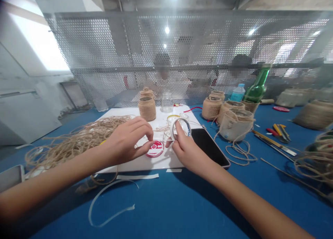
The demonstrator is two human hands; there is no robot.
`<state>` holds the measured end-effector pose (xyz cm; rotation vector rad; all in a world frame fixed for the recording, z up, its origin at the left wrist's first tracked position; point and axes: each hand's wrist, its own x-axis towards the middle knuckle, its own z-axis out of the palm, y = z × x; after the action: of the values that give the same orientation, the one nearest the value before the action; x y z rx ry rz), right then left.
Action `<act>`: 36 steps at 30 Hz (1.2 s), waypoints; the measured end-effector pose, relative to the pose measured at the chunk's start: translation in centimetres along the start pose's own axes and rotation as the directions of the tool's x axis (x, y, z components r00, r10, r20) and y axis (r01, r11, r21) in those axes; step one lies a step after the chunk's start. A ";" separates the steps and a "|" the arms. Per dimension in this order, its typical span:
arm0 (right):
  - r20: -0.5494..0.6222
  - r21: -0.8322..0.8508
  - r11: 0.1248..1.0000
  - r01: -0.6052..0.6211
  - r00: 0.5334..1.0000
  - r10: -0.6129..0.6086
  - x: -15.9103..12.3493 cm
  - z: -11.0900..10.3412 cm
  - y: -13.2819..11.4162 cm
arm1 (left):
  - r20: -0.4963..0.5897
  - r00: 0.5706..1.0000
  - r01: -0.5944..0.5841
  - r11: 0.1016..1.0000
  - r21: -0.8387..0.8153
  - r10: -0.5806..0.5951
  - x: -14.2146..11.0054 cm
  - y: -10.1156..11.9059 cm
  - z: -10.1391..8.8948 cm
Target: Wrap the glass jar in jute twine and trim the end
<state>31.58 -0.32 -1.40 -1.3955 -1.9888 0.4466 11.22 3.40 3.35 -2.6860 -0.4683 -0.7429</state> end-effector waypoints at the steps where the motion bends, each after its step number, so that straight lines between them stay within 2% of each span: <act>1: -0.005 0.007 1.000 0.004 1.000 -0.004 0.0 0.0 0.0 | -0.007 0.999 -0.032 0.998 0.047 0.032 -0.1 0.1 0.1; 6: -0.076 0.015 0.999 0.048 0.996 -0.046 0.5 -0.2 0.1 | 0.038 0.982 -0.190 0.954 0.233 0.186 -0.7 1.1 0.5; 11: -0.063 -0.040 0.998 0.055 0.996 -0.057 0.7 -0.3 0.5 | 0.089 0.965 -0.261 0.918 0.298 0.246 -1.2 2.0 0.8; 15: -0.046 -0.157 0.984 0.082 0.995 -0.091 1.0 -0.4 1.0 | 0.091 0.959 -0.282 0.897 0.341 0.267 -1.4 2.1 1.1; 23: -0.022 -0.235 0.964 0.120 0.991 -0.129 1.3 -0.5 1.1 | 0.053 0.964 -0.260 0.886 0.384 0.260 -1.3 2.1 1.5; 26: -0.047 -0.295 0.953 0.065 0.995 -0.082 1.5 -1.1 2.0 | 0.032 0.965 -0.252 0.893 0.373 0.259 -1.8 2.5 1.4; 27: -0.111 -0.331 0.944 0.005 0.993 -0.045 1.7 -1.5 2.5 | 0.021 0.966 -0.249 0.901 0.356 0.258 -2.1 2.6 1.4; 28: -0.168 -0.351 0.935 -0.056 0.986 -0.004 1.8 -1.8 2.9 | 0.012 0.967 -0.242 0.912 0.332 0.253 -2.4 2.6 1.4; 30: -0.197 -0.368 0.928 -0.060 0.980 -0.014 2.0 -2.3 3.5 | 0.004 0.977 -0.204 0.939 0.278 0.211 -2.9 2.5 1.5; 33: -0.100 -0.374 0.927 0.017 0.993 -0.059 2.1 -1.9 3.6 | -0.047 0.998 -0.023 0.971 0.237 0.036 -2.7 1.6 1.5; 36: -0.012 -0.349 0.934 0.077 0.996 -0.086 1.9 -1.1 3.0 | -0.087 0.985 0.162 0.968 0.191 -0.148 -1.5 0.7 1.6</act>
<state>34.02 2.46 -1.79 -1.5096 -2.1689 0.0342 10.96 3.05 1.14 -2.4510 -0.7015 -0.7883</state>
